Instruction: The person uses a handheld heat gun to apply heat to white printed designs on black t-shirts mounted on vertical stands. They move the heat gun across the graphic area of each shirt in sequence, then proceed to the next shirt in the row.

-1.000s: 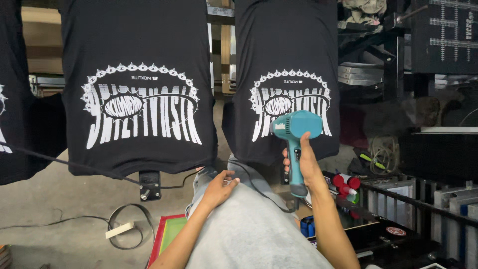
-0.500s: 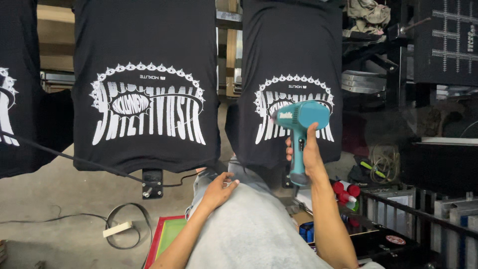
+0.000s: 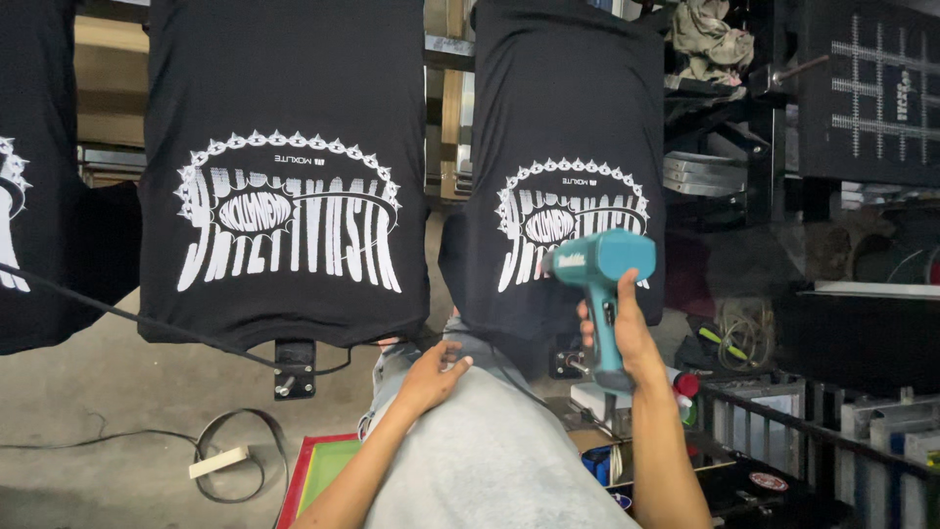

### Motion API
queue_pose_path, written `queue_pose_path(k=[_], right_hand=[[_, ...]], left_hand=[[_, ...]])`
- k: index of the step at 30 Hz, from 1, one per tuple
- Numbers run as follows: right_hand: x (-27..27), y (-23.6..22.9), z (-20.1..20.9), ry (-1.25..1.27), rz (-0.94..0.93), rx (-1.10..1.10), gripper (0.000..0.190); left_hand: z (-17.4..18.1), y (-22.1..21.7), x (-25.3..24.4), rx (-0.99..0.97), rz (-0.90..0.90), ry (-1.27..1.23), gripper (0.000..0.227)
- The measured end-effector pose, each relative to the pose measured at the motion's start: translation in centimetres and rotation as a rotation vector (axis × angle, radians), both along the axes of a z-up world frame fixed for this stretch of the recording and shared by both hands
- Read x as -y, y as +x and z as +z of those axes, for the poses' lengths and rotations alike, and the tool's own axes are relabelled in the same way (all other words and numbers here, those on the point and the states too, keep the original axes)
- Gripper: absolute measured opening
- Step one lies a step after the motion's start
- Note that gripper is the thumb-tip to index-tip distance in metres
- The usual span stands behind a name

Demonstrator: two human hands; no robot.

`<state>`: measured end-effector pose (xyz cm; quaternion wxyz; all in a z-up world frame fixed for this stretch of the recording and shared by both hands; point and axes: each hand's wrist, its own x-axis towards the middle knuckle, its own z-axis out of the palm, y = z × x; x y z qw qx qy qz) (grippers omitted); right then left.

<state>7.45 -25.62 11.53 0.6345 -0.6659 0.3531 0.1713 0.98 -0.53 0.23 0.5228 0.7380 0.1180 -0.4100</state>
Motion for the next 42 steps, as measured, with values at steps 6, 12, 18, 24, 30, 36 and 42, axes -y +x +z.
queue_pose_path(k=[6, 12, 18, 24, 30, 36, 42], right_hand=[[0.2, 5.3, 0.5, -0.043, -0.032, 0.160, 0.079], [-1.2, 9.3, 2.5, 0.178, 0.043, 0.165, 0.085], [3.5, 10.6, 1.4, 0.073, -0.002, 0.105, 0.084], [9.2, 12.7, -2.6, -0.067, -0.161, 0.173, 0.083], [6.9, 12.6, 0.2, -0.012, -0.110, 0.144, 0.089], [6.8, 12.3, 1.9, 0.071, -0.083, 0.138, 0.088], [7.1, 12.2, 1.2, 0.047, -0.041, 0.151, 0.084]], left_hand=[[1.6, 0.9, 0.4, 0.026, 0.023, 0.035, 0.050], [4.4, 2.3, 1.9, 0.497, -0.086, 0.078, 0.055], [5.9, 4.1, 4.6, 0.695, -0.211, 0.135, 0.073], [4.5, 6.1, 8.6, 0.589, -0.359, 0.220, 0.083], [4.8, 6.1, 10.5, 0.489, -0.361, 0.271, 0.076], [3.6, 5.9, 11.1, 0.470, -0.372, 0.309, 0.080], [3.3, 5.6, 11.3, 0.458, -0.396, 0.271, 0.078]])
